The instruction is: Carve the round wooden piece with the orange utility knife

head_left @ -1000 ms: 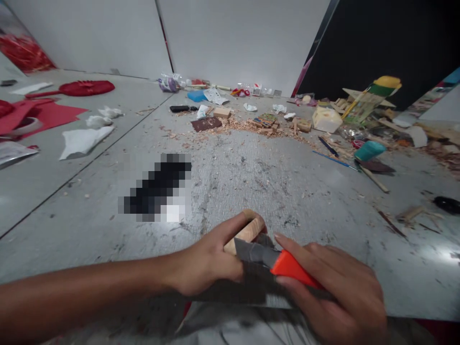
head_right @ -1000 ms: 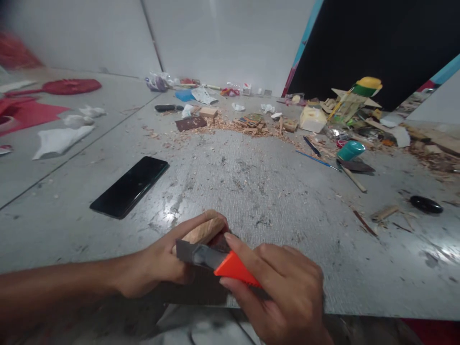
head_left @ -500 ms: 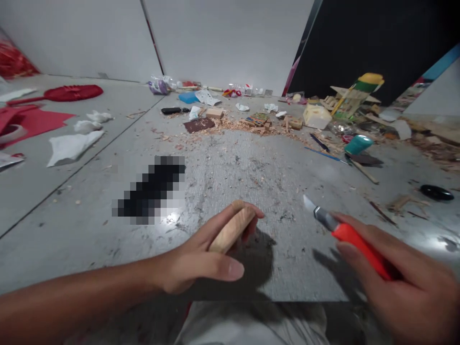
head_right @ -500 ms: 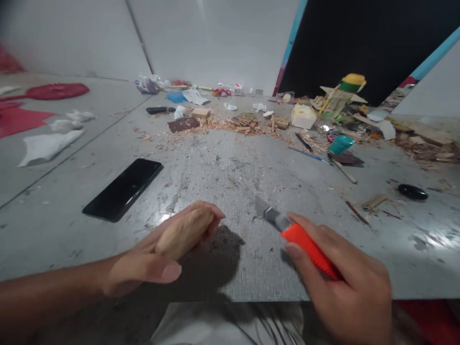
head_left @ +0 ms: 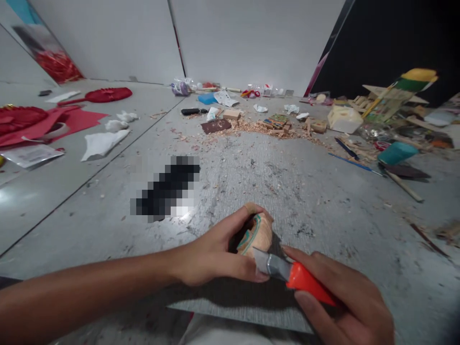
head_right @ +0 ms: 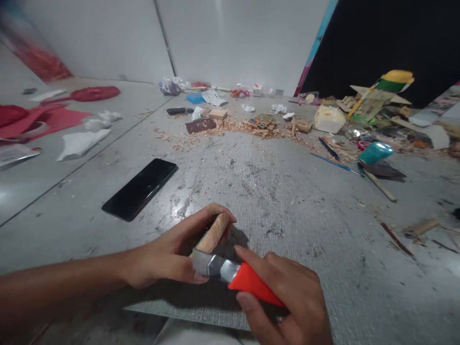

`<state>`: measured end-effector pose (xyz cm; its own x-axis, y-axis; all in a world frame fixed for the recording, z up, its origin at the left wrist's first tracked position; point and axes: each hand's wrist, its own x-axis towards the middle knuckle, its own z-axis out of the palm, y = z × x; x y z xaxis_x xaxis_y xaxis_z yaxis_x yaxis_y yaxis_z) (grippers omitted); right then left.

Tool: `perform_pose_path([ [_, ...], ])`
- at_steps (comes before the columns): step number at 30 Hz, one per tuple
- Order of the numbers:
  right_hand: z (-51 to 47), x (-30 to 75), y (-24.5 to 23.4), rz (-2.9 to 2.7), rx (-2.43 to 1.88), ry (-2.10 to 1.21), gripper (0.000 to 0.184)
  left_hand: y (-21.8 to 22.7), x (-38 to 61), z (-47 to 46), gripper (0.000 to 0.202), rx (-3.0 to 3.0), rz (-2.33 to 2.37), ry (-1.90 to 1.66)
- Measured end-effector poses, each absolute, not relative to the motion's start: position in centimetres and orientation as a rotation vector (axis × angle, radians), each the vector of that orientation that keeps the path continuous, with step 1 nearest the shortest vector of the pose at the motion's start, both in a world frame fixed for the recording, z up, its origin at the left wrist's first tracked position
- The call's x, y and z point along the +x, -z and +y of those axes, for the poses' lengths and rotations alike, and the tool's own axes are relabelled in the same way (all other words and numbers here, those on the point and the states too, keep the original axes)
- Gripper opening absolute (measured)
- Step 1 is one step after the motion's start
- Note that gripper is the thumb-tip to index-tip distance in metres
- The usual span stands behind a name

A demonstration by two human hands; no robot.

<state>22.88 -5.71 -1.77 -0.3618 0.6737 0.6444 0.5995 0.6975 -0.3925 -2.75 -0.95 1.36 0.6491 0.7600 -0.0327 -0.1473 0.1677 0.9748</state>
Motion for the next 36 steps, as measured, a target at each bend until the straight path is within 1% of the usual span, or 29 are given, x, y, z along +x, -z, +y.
perform_pose_path([
  [2,-5.6,22.7,1.6,-2.074,-0.946,-0.108,0.03,-1.4,-2.8,-1.1,0.054,1.285,0.641,-0.686],
  [5,-5.5,22.2,1.6,-2.072,-0.954,-0.156,0.032,-1.4,-2.9,-1.4,0.07,1.355,0.712,-0.668],
  [7,-5.5,22.0,1.7,-2.069,-0.931,-0.219,0.035,-1.2,-2.9,-1.5,0.075,1.38,0.733,-0.685],
  [8,-5.5,21.9,1.8,-2.066,-0.911,-0.235,0.037,-1.1,-2.9,-1.5,0.075,1.39,0.752,-0.701],
  [10,-5.5,21.9,2.0,-2.047,-0.888,-0.227,0.044,-1.1,-2.8,-1.7,0.066,1.414,0.83,-0.739],
  [13,-5.8,22.0,2.5,-1.978,-0.989,-0.213,0.052,-1.4,-2.5,-2.1,0.055,1.503,0.964,-0.796],
  [15,-6.1,22.2,2.7,-1.894,-1.062,-0.199,0.051,-1.6,-2.5,-2.4,0.054,1.544,0.967,-0.792],
  [19,-6.7,22.3,2.7,-1.923,-1.029,-0.157,0.041,-1.8,-2.7,-2.3,0.059,1.424,0.825,-0.732],
  [23,-6.8,22.2,2.6,-1.976,-1.012,-0.233,0.036,-1.4,-2.8,-1.7,0.056,1.371,0.715,-0.732],
  [27,-6.9,22.5,2.8,-1.939,-1.07,-0.264,0.036,-1.2,-2.8,-1.4,0.07,1.311,0.729,-0.737],
  [30,-6.9,22.7,3.1,-1.948,-1.061,-0.264,0.036,-1.5,-2.9,-1.0,0.078,1.371,0.792,-0.721],
  [32,-6.9,22.7,3.2,-1.95,-1.05,-0.272,0.036,-1.7,-3.1,-0.4,0.074,1.475,0.828,-0.69],
  [35,-7.0,22.8,3.5,-1.918,-1.09,-0.285,0.036,-1.9,-3.5,0.5,0.054,1.682,0.81,-0.639],
  [36,-7.0,22.9,3.7,-1.915,-1.104,-0.291,0.036,-1.9,-3.7,0.7,0.05,1.742,0.799,-0.631],
])
